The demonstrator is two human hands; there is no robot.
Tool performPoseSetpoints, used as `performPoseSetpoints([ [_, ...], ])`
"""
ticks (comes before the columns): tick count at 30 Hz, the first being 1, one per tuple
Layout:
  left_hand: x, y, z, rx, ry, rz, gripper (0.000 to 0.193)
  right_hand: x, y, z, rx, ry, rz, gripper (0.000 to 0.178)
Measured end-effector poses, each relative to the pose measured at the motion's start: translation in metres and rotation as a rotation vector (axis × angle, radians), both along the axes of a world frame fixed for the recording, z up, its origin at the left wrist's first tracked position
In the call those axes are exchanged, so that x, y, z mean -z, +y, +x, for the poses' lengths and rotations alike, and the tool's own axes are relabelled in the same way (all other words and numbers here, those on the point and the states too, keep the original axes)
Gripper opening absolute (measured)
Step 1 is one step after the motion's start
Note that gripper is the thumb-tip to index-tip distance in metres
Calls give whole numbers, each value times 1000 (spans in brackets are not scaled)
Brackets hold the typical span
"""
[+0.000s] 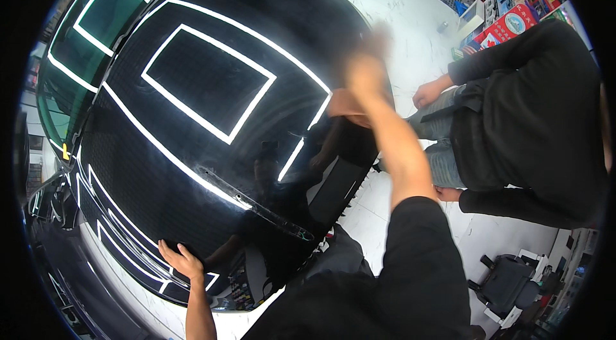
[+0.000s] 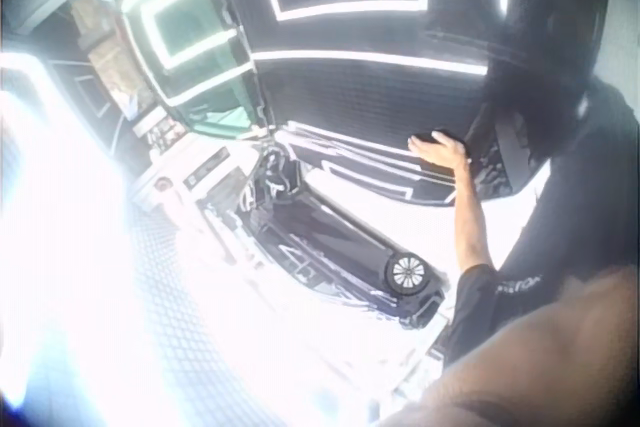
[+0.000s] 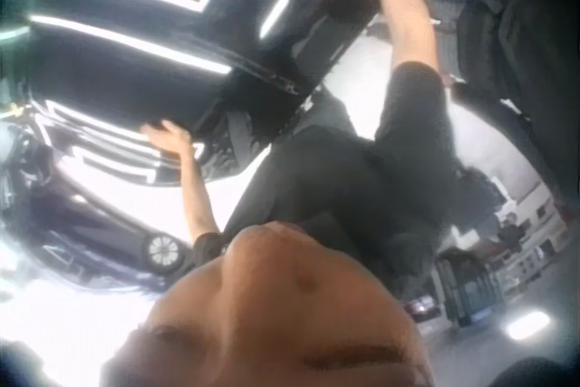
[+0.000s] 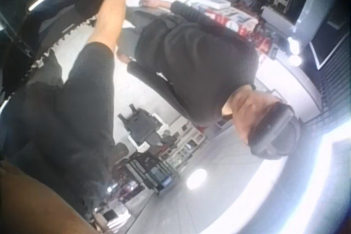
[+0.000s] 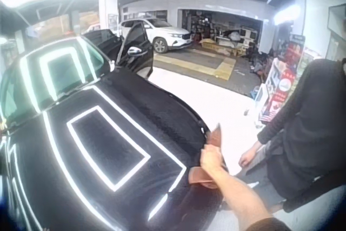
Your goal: The person applies a protective film to the car's hood using a yellow squeegee to smooth it and a brown microfiber cloth to wipe the surface. They work methodically across the hood, ensuring the film adheres without bubbles or wrinkles.
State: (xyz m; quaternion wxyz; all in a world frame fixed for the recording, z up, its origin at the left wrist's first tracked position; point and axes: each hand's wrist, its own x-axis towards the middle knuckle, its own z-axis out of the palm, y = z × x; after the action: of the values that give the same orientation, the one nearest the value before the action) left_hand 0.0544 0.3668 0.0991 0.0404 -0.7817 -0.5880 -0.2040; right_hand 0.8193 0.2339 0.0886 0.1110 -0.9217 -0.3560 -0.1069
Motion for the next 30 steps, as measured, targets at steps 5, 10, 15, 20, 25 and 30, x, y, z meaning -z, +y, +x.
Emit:
performPoseSetpoints([
  [5, -3, -1, 8, 0, -10, 1, 64, 58, -248, 16, 654, 365, -229, 44],
  [10, 0, -2, 4, 3, -19, 3, 64, 26, -248, -6, 487, 310, 228, 51],
  [15, -3, -3, -2, -14, -3, 12, 63, -101, -111, -37, 0, 856, 726, 59],
  [20, -6, 4, 14, 38, -42, 12, 61, -1, -18, -79, -251, 47, 222, 63],
  [25, 1, -6, 1, -11, -20, 65, 60, -24, 29, -262, -589, 84, 431, 49],
  [30, 5, -4, 3, 43, -36, 102, 61, -28, 36, -491, -1062, 311, 308, 73],
])
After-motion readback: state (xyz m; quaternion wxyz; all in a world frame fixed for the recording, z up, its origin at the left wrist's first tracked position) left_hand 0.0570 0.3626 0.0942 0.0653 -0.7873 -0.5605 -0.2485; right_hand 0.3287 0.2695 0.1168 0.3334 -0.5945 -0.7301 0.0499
